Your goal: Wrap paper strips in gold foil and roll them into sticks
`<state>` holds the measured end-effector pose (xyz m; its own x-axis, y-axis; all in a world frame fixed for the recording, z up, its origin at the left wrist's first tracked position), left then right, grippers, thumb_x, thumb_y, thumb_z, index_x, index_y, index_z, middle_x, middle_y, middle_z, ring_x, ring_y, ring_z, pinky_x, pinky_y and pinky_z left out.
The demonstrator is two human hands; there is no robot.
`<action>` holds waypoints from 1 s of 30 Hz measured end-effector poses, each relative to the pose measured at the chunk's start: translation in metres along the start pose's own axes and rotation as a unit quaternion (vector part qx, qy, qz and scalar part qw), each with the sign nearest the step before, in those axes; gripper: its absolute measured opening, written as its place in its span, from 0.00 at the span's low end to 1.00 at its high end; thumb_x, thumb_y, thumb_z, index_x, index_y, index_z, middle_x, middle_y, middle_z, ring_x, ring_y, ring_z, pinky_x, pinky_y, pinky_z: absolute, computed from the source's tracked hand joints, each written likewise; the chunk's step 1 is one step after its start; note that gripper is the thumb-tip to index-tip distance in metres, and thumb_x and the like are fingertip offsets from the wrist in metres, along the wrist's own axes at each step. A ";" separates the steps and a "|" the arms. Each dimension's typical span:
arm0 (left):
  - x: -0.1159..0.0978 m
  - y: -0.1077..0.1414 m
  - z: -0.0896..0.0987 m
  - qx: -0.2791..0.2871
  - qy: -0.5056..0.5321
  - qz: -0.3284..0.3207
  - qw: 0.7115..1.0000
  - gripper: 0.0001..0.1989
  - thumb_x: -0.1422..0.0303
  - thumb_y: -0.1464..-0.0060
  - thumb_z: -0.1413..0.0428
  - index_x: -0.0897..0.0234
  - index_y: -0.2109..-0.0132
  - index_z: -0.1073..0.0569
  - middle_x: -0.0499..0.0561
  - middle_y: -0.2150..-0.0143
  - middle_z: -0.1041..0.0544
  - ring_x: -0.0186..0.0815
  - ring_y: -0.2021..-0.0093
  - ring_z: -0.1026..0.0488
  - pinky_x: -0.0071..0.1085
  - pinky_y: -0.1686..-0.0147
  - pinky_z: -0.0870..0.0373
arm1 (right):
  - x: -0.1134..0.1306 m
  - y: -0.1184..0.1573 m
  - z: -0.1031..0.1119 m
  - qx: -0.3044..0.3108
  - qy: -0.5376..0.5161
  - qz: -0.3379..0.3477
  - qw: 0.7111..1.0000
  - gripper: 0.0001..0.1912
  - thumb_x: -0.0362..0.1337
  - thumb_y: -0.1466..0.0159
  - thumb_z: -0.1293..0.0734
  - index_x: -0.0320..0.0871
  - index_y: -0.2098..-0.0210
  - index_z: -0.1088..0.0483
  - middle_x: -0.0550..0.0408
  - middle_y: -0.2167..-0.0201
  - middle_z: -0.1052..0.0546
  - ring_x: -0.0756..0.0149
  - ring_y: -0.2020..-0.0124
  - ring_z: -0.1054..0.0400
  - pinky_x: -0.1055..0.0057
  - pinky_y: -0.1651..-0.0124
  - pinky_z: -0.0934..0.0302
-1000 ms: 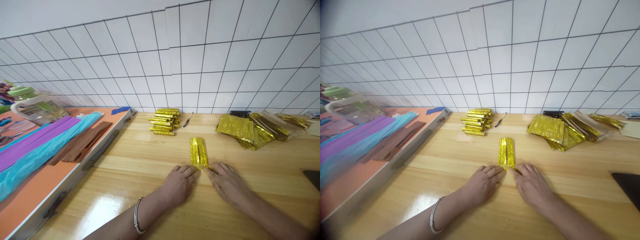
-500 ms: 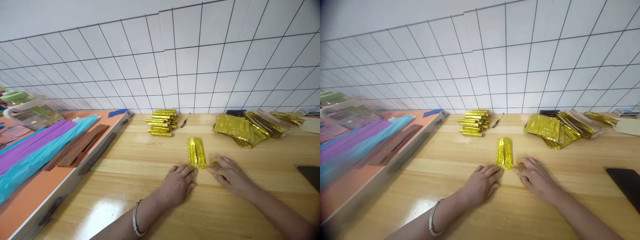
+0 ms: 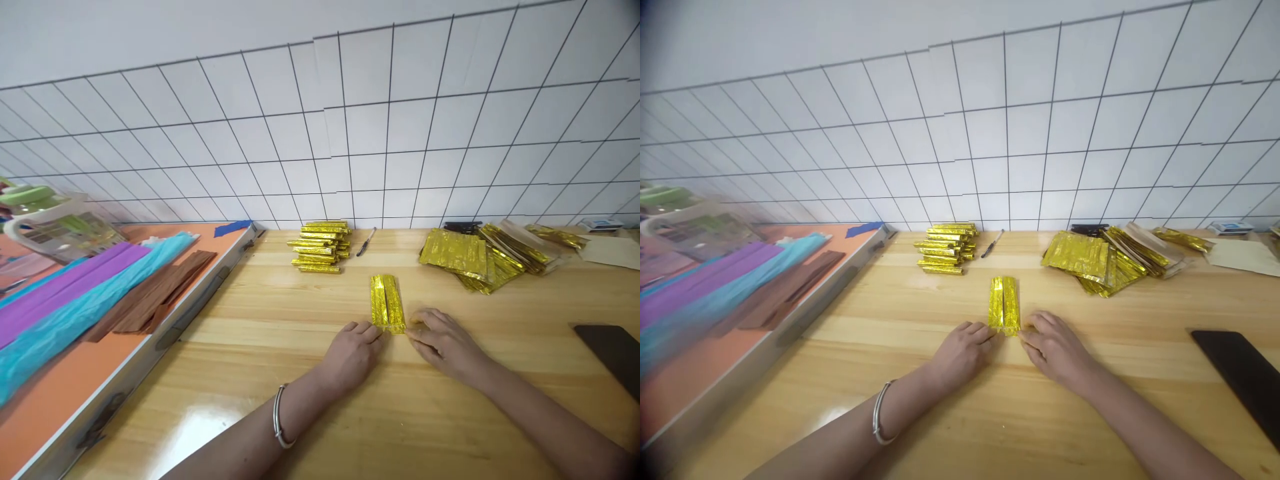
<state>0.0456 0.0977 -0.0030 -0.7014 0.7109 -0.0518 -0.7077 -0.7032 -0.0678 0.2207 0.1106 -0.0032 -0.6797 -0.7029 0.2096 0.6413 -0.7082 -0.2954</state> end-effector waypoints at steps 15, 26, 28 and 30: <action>-0.018 -0.010 0.000 -0.002 -0.034 0.036 0.999 0.06 0.70 0.44 0.52 0.65 0.61 0.31 0.53 0.63 0.30 0.38 0.60 0.33 0.34 0.61 0.39 | 0.048 -0.001 -0.006 0.031 0.059 -0.049 0.997 0.13 0.40 0.39 0.40 0.40 0.63 0.28 0.46 0.65 0.29 0.56 0.58 0.39 0.58 0.54 0.42; -0.006 -0.009 -0.005 -0.123 0.091 0.110 0.982 0.09 0.68 0.41 0.54 0.62 0.61 0.29 0.51 0.62 0.27 0.35 0.58 0.31 0.32 0.54 0.37 | 0.020 -0.005 0.012 -0.043 -0.019 -0.022 0.999 0.15 0.38 0.37 0.43 0.43 0.54 0.30 0.50 0.56 0.27 0.60 0.54 0.38 0.60 0.48 0.46; -0.003 -0.008 -0.007 -0.136 0.114 0.080 0.981 0.10 0.69 0.40 0.54 0.61 0.58 0.29 0.51 0.59 0.27 0.35 0.54 0.32 0.34 0.49 0.40 | -0.018 -0.006 0.020 -0.074 0.014 -0.073 0.994 0.19 0.40 0.36 0.44 0.41 0.49 0.34 0.46 0.51 0.29 0.57 0.49 0.41 0.58 0.46 0.48; 0.003 -0.010 -0.008 -0.132 0.131 0.042 0.982 0.11 0.69 0.40 0.55 0.60 0.56 0.29 0.50 0.56 0.26 0.34 0.50 0.33 0.35 0.46 0.44 | -0.045 -0.006 0.023 -0.068 0.025 -0.094 0.993 0.22 0.42 0.36 0.44 0.40 0.46 0.37 0.45 0.47 0.32 0.56 0.47 0.42 0.58 0.46 0.48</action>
<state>0.0512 0.1072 -0.0106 -0.6859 0.6533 -0.3207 -0.5772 -0.7567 -0.3070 0.2556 0.1454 0.0109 -0.8018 -0.5523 0.2282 0.4491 -0.8089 -0.3795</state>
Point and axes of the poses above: each hand's wrist, its own y-axis away from the middle knuckle, its own z-axis out of the back of the hand, x = y × z, the point moved 5 cm from there along -y, towards the middle knuckle
